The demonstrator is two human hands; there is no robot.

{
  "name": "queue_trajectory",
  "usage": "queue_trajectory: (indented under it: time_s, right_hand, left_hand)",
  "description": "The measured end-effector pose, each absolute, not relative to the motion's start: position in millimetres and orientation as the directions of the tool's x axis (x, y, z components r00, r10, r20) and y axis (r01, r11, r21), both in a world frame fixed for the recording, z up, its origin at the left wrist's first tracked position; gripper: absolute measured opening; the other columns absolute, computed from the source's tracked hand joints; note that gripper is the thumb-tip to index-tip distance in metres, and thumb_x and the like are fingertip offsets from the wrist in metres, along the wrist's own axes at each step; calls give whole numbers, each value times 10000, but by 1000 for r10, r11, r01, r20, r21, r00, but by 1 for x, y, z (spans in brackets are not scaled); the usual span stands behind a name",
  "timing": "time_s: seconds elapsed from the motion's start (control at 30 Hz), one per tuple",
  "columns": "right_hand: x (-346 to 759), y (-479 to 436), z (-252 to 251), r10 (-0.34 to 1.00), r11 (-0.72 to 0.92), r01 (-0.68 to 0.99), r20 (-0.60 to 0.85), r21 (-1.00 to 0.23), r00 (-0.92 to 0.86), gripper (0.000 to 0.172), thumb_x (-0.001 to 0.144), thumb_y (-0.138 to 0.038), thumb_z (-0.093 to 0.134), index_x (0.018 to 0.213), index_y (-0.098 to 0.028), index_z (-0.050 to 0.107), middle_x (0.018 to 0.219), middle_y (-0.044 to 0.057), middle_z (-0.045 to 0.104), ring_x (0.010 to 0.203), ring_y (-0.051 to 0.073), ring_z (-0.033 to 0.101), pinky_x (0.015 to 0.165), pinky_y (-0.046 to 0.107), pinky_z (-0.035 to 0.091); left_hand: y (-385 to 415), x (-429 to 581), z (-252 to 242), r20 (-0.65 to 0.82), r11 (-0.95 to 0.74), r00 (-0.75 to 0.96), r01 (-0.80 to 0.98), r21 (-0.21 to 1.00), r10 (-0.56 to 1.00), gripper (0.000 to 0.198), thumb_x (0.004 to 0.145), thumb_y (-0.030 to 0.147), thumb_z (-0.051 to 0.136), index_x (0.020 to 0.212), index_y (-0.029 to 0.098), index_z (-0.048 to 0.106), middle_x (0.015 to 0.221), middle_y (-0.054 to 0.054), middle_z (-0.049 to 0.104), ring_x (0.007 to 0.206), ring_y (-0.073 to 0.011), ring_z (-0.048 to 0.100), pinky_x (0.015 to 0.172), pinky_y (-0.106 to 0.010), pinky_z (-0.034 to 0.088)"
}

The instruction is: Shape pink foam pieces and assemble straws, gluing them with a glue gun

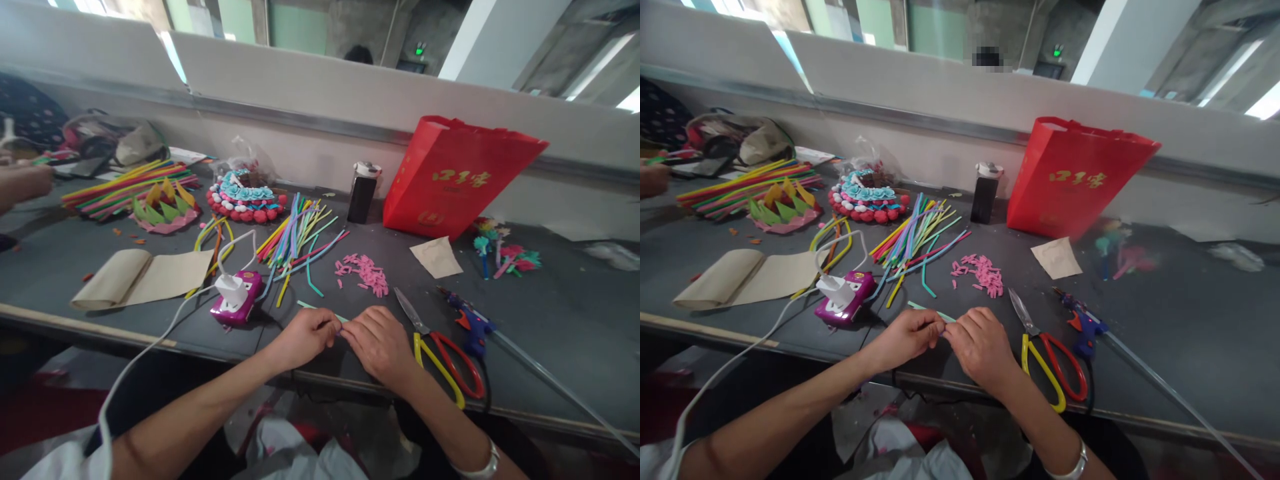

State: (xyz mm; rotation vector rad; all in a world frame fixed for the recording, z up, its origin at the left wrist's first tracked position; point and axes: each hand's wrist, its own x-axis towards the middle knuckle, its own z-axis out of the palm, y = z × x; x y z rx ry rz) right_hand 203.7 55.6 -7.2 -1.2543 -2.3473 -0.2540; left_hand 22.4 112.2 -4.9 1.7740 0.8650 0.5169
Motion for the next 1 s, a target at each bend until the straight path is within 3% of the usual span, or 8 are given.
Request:
queue_trajectory:
  time_s: [0.2,0.4,0.6,0.77,0.87,1.0]
  right_hand:
    - [204,58,-6,766,567,800,481,-195,-426,181,952,-209,472,808,-171,574,726,36,594,721,188,476,684,340,326]
    - [207,58,-4,811,542,787,430,-295,-397,178,940,-186,474,775,-177,537,732,26,577,733,177,481,694,328,334]
    - [209,58,-3,825,543,759,398,-359,-402,171,937,-181,487,770,-186,525,730,16,569,732,168,488,701,318,345]
    - [210,56,0,866,496,689,360,-529,-347,157,921,-171,514,767,-198,527,743,4,576,741,156,521,719,300,381]
    - [210,56,2,894,446,663,336,-602,-297,136,916,-183,529,783,-205,553,758,3,595,748,152,546,704,282,401]
    - [213,57,6,878,475,679,354,-560,-322,112,923,-215,537,833,-207,602,773,16,628,760,159,561,720,288,419]
  left_hand:
    - [112,21,1,49,-388,712,322,863,700,312,913,245,411,679,129,581,608,11,539,583,-96,481,572,-193,363]
    - [113,17,4,196,-628,812,246,738,549,214,897,156,431,924,117,639,840,-72,661,794,-154,592,727,-227,421]
    - [113,17,-1,212,-670,799,291,683,563,194,856,112,456,698,145,564,638,-9,548,612,-119,499,592,-212,364]
    - [110,17,0,283,-711,784,265,652,552,199,836,100,464,651,157,510,612,13,493,594,-110,457,581,-220,331]
    - [110,18,3,290,-677,772,233,698,565,211,864,130,453,675,148,546,631,5,526,614,-110,483,602,-218,347]
    - [112,19,2,191,-523,746,237,819,638,229,890,217,471,739,128,619,659,-3,576,628,-112,509,614,-210,378]
